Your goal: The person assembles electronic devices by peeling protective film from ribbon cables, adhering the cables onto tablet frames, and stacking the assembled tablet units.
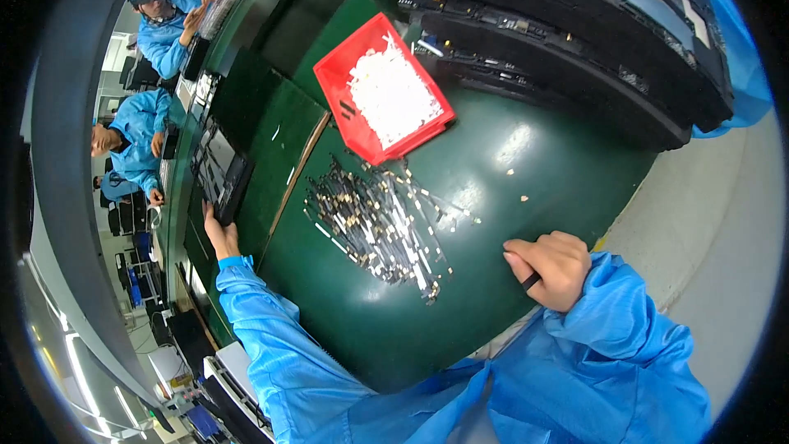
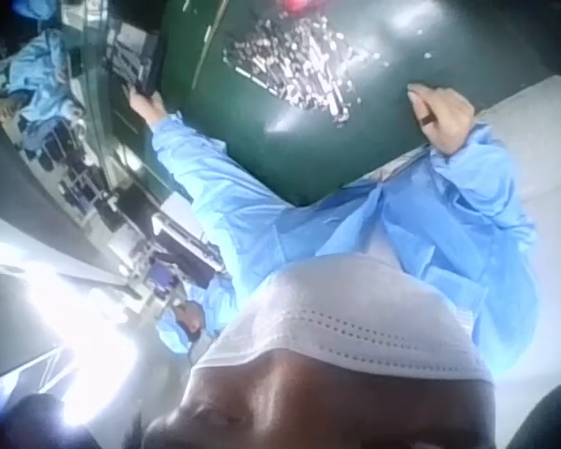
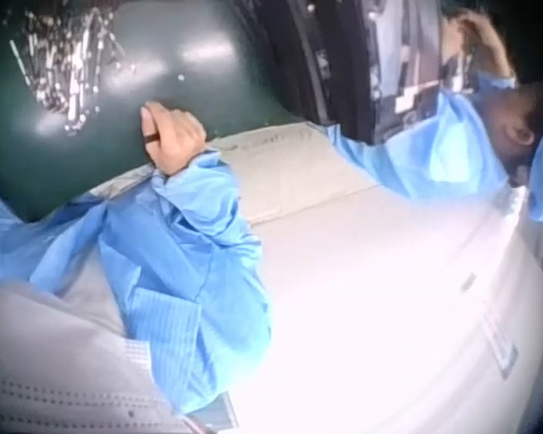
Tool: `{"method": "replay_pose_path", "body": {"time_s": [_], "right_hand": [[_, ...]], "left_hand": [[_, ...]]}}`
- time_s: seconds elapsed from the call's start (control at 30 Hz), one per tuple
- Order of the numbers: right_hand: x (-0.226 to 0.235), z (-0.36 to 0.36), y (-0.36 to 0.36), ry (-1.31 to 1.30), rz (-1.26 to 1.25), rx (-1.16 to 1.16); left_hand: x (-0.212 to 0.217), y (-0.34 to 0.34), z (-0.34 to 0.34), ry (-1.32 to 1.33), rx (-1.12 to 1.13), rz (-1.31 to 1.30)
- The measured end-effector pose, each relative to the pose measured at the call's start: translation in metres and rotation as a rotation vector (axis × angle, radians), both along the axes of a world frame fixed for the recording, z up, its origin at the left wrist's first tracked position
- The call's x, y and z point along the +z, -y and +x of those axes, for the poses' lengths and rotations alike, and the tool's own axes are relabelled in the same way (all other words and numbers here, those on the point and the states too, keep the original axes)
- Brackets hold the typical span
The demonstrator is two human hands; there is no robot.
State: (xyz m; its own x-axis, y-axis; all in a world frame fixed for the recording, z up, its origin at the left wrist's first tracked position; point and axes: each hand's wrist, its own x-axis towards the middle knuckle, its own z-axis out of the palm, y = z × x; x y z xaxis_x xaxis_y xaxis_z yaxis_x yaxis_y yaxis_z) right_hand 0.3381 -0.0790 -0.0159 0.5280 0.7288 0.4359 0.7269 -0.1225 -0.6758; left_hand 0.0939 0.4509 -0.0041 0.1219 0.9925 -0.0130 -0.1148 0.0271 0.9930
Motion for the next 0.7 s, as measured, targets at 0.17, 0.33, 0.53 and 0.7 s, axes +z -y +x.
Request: {"method": "replay_pose_path", "body": {"time_s": [0.17, 0.33, 0.53, 0.7], "right_hand": [[-0.005, 0.008, 0.006, -0.012, 0.020, 0.002], [-0.006, 0.012, 0.010, -0.103, 0.165, 0.138], [0.012, 0.058, 0.047, -0.228, 0.823, -0.389], [0.048, 0.173, 0.094, -0.232, 0.858, -0.672]], "left_hand": [[0.007, 0.035, 0.023, -0.533, 0.166, 0.450], [0.060, 0.140, 0.057, -0.313, -0.001, 0.355], [0.081, 0.318, 0.125, -0.165, -0.419, 0.244], [0.061, 0.421, 0.181, -0.069, -0.799, 0.052]]}}
